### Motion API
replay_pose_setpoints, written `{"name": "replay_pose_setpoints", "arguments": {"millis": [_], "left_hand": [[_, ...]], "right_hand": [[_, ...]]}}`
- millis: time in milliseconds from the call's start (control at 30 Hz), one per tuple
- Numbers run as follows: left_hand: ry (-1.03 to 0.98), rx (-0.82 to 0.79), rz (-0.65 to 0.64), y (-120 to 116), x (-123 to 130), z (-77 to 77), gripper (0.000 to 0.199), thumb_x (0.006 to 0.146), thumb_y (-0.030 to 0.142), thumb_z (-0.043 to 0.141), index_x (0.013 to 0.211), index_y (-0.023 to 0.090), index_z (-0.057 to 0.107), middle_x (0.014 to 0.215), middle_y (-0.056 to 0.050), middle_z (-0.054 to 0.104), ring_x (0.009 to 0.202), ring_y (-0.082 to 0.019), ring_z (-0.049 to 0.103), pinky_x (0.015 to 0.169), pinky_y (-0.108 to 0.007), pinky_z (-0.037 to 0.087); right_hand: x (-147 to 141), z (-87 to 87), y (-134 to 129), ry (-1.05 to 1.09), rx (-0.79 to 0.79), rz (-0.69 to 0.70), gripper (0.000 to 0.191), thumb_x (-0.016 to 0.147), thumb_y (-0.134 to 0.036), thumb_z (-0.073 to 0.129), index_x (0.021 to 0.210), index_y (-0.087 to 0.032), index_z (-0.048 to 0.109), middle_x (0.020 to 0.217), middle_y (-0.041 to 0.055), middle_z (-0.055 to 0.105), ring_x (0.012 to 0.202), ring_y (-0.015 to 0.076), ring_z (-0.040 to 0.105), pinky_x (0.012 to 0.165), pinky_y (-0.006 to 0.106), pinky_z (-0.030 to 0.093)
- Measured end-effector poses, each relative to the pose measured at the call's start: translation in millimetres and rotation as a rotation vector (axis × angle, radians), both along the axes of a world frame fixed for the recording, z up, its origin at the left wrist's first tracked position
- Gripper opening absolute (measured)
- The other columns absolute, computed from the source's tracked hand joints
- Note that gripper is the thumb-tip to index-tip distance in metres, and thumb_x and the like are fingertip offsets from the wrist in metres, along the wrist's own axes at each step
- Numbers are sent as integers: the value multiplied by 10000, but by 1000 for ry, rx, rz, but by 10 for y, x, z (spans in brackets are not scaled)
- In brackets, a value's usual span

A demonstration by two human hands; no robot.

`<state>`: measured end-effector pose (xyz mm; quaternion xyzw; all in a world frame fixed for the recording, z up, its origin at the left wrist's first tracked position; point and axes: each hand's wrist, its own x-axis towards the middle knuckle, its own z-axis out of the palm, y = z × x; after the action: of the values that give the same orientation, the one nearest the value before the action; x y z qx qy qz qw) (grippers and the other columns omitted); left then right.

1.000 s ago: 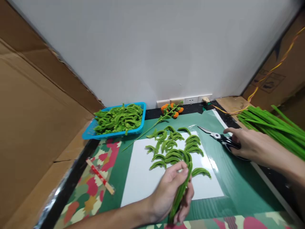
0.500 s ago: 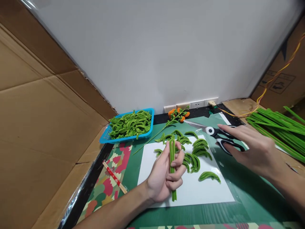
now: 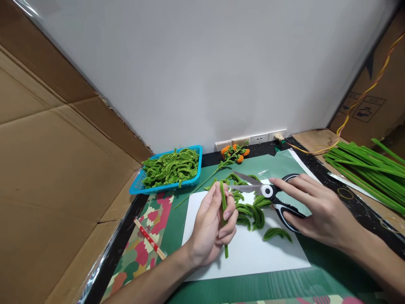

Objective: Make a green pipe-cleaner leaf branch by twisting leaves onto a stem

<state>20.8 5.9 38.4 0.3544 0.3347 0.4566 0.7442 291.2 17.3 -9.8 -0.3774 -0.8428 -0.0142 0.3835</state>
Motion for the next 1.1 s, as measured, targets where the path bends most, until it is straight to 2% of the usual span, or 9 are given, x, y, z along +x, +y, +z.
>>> {"name": "replay_pose_setpoints", "arguments": {"millis": [200, 400, 533, 667, 867, 1033, 1100], "left_hand": [[80, 26, 1, 4, 40, -16, 358, 1095, 569, 561, 967, 250, 461, 666, 112, 475, 374, -12, 200, 302, -55, 259], [148, -23, -24, 40, 38, -91, 401, 1066, 644, 567, 1055, 245, 522, 689, 101, 510, 352, -7, 226, 266, -72, 256], [137, -47, -41, 46, 22, -120, 465, 1044, 708, 545, 1091, 245, 525, 742, 73, 564, 362, -37, 369, 259, -134, 383], [172, 17, -8, 79, 16, -93, 401, 1035, 633, 631, 1119, 275, 473, 882, 57, 627, 398, -57, 513, 278, -163, 460], [249, 117, 99, 128, 32, -80, 350, 1003, 508, 734, 1051, 250, 503, 885, 67, 617, 388, -56, 551, 245, -134, 400], [347, 149, 125, 132, 5, -101, 389, 1021, 521, 697, 894, 168, 596, 773, 40, 613, 373, -35, 516, 263, -104, 357], [368, 158, 126, 137, -8, -95, 384, 1023, 532, 693, 934, 164, 623, 748, 36, 625, 377, -41, 522, 271, -101, 353]], "right_hand": [[-53, -54, -6, -77, 112, -60, 532, 1011, -152, 634, 1539, -142, 571, 1027, 95, 705, 904, 265, 628, 788, 374, 511], [-91, -84, -26, -96, 180, -127, 453, 1037, -140, 624, 1490, -150, 623, 1014, 66, 749, 888, 234, 678, 806, 340, 487], [-106, -81, -43, -126, 213, -121, 435, 1058, -116, 595, 1492, -133, 620, 987, 58, 746, 835, 213, 671, 790, 330, 481], [-118, -58, -51, -148, 236, -117, 415, 1069, -110, 568, 1480, -123, 626, 968, 57, 731, 819, 210, 662, 781, 331, 481], [-120, -58, -62, -148, 256, -117, 406, 1070, -71, 541, 1465, -105, 626, 937, 51, 721, 784, 190, 672, 745, 320, 482], [-119, -19, -69, -150, 300, -126, 369, 1090, -87, 529, 1444, -91, 633, 915, 58, 722, 756, 188, 674, 717, 324, 475], [-125, 11, -69, -155, 315, -123, 362, 1089, -78, 525, 1433, -83, 638, 892, 56, 715, 732, 187, 663, 702, 327, 470]]}}
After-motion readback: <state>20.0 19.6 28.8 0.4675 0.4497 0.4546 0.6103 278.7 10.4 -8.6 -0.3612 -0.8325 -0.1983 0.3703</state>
